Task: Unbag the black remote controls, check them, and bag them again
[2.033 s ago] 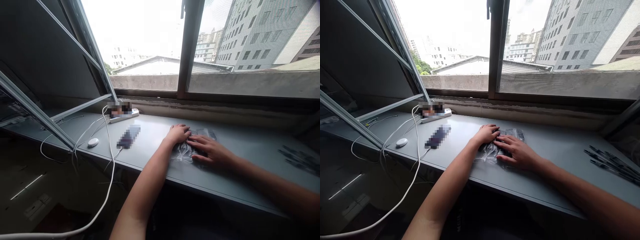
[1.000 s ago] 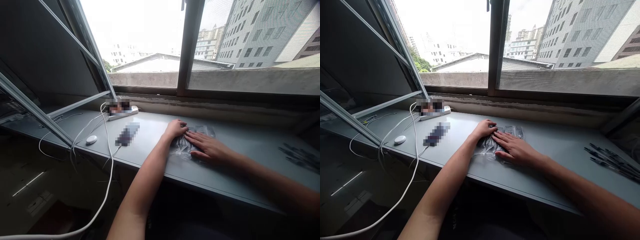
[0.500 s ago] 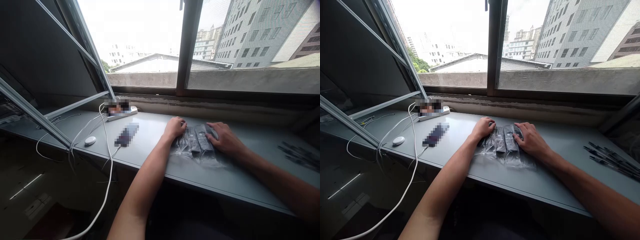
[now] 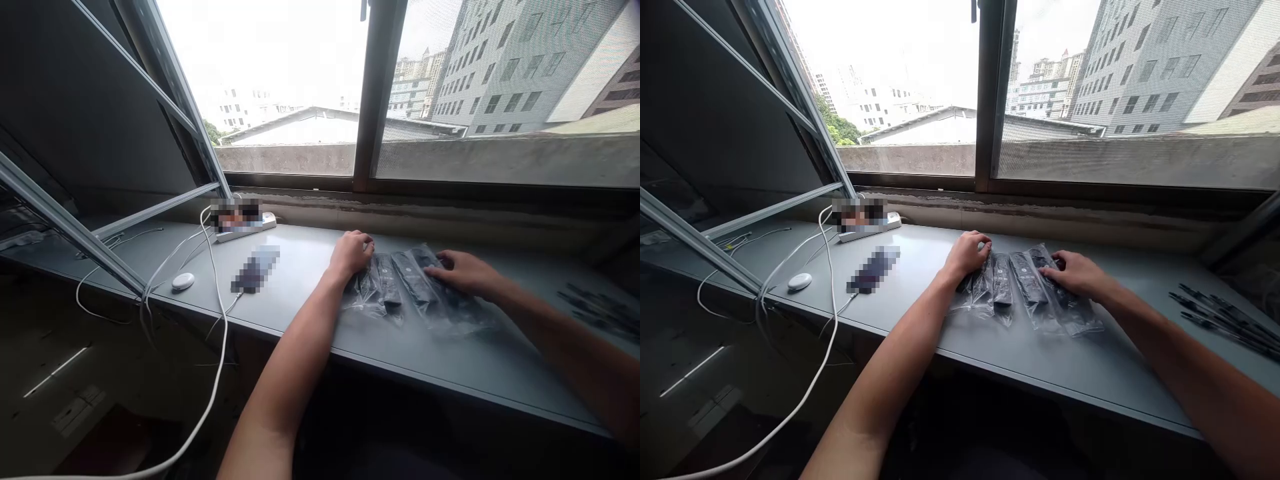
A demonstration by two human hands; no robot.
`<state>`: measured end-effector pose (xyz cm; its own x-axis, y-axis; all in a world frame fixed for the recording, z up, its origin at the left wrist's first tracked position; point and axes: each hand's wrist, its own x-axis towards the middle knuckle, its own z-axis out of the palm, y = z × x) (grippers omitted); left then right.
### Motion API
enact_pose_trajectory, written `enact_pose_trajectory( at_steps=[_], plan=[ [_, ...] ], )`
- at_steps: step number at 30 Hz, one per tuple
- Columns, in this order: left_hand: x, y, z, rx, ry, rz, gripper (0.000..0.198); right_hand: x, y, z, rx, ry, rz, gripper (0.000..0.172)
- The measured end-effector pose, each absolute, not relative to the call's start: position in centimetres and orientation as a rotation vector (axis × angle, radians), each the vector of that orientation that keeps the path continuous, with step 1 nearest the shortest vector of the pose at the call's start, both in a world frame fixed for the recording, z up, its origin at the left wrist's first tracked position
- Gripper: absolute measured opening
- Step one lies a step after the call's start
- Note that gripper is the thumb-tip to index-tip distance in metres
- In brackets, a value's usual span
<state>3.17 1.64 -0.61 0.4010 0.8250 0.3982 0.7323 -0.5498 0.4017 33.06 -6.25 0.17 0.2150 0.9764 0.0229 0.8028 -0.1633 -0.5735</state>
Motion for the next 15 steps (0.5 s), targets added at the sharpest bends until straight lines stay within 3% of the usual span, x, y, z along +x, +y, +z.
enact_pose_trajectory(
  at_steps=[4, 10, 15],
  plan=[
    [3.0, 1.0, -0.1, 2.497, 1.372, 0.893, 0.034, 32.0, -7.8, 3.1, -1.937, -1.383, 0.721, 0.035],
    [2.9, 0.3, 1.0, 2.190, 1.019, 1.078, 0.056, 27.7, -10.3, 5.9, -1.273, -1.153, 1.287, 0.016],
    [3.6, 0.9, 0.2, 1.736, 0.683, 1.048, 0.076, 23.9, -10.1, 4.7, -1.119, -1.112, 1.671, 0.034]
  ],
)
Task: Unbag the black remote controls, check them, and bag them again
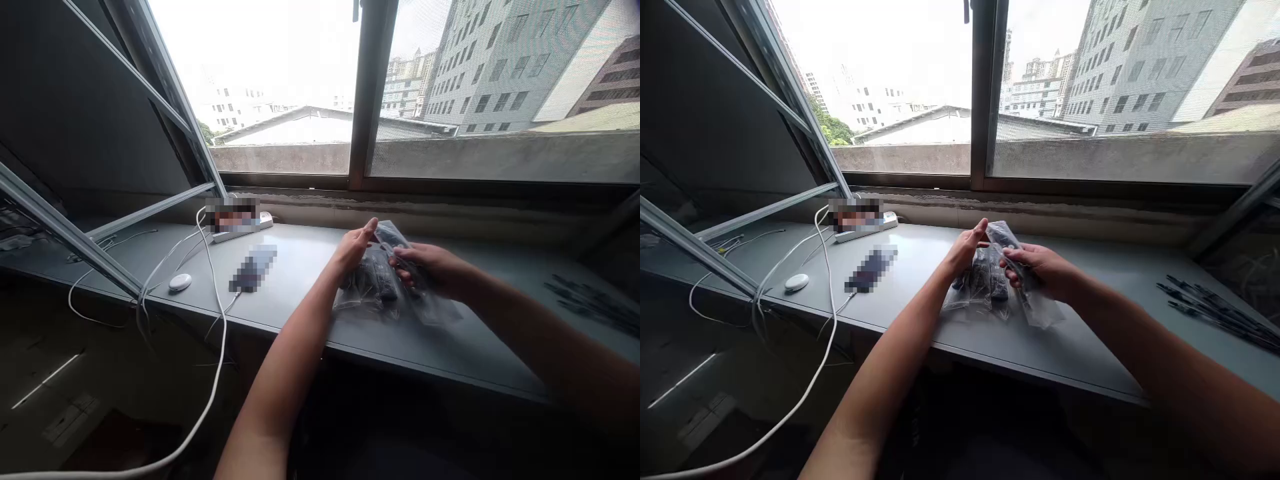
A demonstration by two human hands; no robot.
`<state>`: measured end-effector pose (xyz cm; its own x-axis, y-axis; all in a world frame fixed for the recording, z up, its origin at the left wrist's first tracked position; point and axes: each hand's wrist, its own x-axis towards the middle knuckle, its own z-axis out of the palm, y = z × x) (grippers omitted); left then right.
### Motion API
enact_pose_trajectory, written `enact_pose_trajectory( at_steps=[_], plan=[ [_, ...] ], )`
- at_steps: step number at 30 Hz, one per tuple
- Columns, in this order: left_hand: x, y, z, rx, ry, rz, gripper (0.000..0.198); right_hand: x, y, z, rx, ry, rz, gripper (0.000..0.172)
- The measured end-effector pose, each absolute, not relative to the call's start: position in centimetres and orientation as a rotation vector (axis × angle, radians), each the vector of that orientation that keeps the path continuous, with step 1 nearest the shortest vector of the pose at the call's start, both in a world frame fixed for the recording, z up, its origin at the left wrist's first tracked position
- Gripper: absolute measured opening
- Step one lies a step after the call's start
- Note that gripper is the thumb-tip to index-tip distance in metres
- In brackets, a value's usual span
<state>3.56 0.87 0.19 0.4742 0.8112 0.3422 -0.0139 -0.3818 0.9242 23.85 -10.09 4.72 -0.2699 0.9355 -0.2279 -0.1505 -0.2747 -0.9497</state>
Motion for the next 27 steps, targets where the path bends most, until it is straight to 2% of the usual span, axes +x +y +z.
enact_pose_trajectory(
  at_steps=[7, 17, 27],
  plan=[
    [3.7, 1.9, -1.1, 1.493, 0.669, 1.136, 0.070, 21.9, -10.1, 2.7, -1.106, -1.178, 1.705, 0.044],
    [3.6, 1.3, -0.8, 1.527, 0.677, 1.151, 0.063, 21.8, -11.5, 1.7, -1.112, -1.100, 1.706, 0.034],
    [3.7, 1.3, -0.7, 1.396, 0.567, 0.938, 0.072, 21.6, -12.0, 1.4, -1.022, -1.092, 1.685, 0.041]
  ],
)
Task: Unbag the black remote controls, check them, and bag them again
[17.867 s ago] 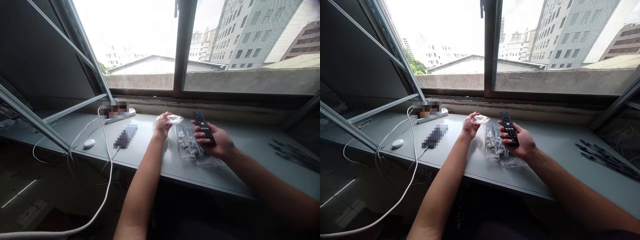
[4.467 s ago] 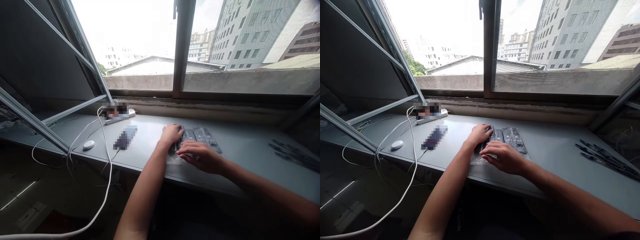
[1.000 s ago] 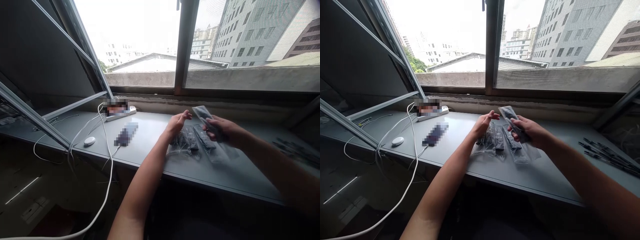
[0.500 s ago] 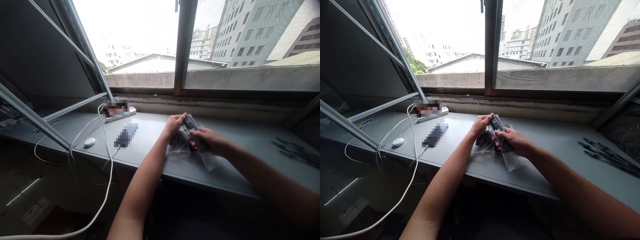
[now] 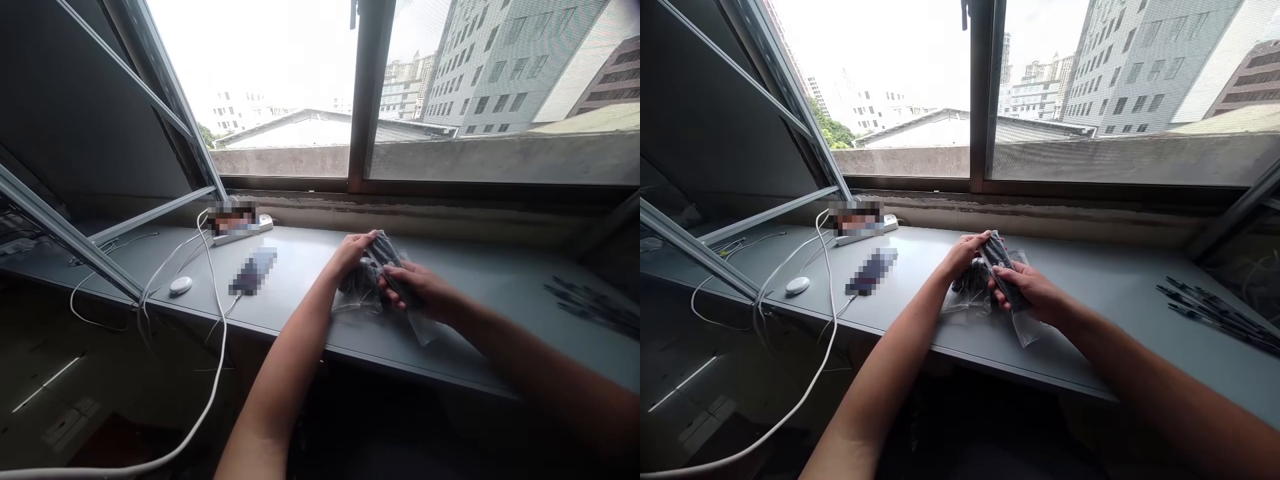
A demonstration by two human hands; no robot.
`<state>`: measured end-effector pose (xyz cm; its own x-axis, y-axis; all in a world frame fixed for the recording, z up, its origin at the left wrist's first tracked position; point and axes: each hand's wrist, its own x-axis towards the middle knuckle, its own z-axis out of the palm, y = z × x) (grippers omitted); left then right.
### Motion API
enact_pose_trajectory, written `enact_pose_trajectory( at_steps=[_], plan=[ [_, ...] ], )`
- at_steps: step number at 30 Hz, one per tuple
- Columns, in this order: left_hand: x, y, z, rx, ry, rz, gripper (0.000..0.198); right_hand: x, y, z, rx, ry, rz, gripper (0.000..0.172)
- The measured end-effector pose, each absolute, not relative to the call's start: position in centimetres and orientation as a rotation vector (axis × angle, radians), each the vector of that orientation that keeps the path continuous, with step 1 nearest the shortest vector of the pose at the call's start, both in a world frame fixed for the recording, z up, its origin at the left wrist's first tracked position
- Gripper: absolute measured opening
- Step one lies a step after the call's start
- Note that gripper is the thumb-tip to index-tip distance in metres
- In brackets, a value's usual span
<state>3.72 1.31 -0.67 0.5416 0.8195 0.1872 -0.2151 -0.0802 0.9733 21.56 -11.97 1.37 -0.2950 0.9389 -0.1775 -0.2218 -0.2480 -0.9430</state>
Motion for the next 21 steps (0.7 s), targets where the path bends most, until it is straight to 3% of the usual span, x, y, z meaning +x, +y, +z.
enact_pose_trajectory(
  at_steps=[21],
  plan=[
    [3.5, 0.6, 0.3, 1.420, 0.512, 0.935, 0.062, 21.4, -12.4, 1.8, -1.051, -1.147, 1.705, 0.046]
  ],
)
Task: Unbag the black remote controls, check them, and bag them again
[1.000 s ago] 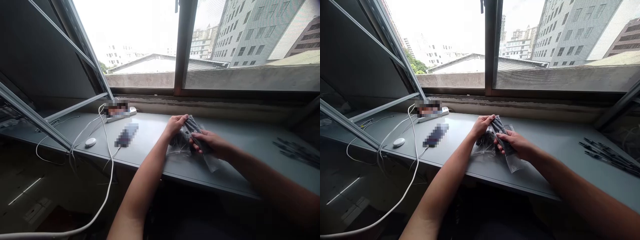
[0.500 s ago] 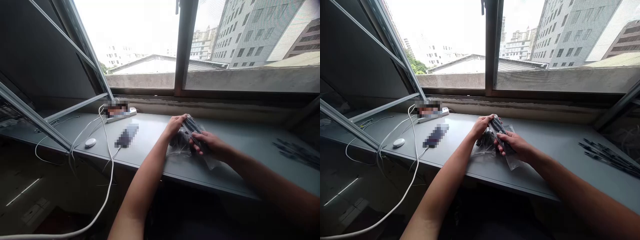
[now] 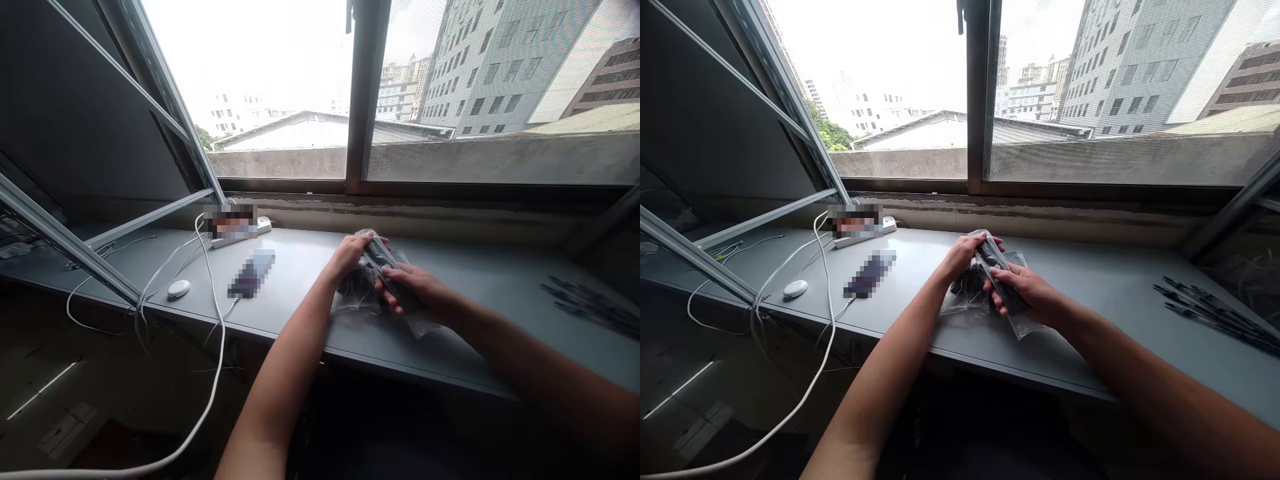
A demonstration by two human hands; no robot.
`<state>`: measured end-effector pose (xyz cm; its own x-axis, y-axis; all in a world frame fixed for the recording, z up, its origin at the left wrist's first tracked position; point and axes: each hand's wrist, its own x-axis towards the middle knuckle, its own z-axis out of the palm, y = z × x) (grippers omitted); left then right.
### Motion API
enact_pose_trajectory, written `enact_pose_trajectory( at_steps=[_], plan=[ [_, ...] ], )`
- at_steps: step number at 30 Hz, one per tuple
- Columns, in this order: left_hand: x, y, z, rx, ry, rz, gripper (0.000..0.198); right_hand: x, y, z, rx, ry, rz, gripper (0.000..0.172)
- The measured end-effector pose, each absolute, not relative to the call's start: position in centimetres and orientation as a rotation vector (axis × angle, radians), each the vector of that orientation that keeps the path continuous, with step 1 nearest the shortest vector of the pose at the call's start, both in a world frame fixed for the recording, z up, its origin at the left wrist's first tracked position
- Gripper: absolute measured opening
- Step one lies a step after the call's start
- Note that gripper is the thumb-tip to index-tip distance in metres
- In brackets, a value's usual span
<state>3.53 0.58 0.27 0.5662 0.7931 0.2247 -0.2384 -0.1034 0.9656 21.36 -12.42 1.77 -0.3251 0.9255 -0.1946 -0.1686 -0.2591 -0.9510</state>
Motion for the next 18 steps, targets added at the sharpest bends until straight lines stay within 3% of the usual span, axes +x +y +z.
enact_pose_trajectory(
  at_steps=[18],
  plan=[
    [3.36, 0.05, 0.69, 1.435, 0.510, 0.901, 0.077, 21.55, -12.41, 1.79, -1.017, -1.177, 1.698, 0.040]
  ],
)
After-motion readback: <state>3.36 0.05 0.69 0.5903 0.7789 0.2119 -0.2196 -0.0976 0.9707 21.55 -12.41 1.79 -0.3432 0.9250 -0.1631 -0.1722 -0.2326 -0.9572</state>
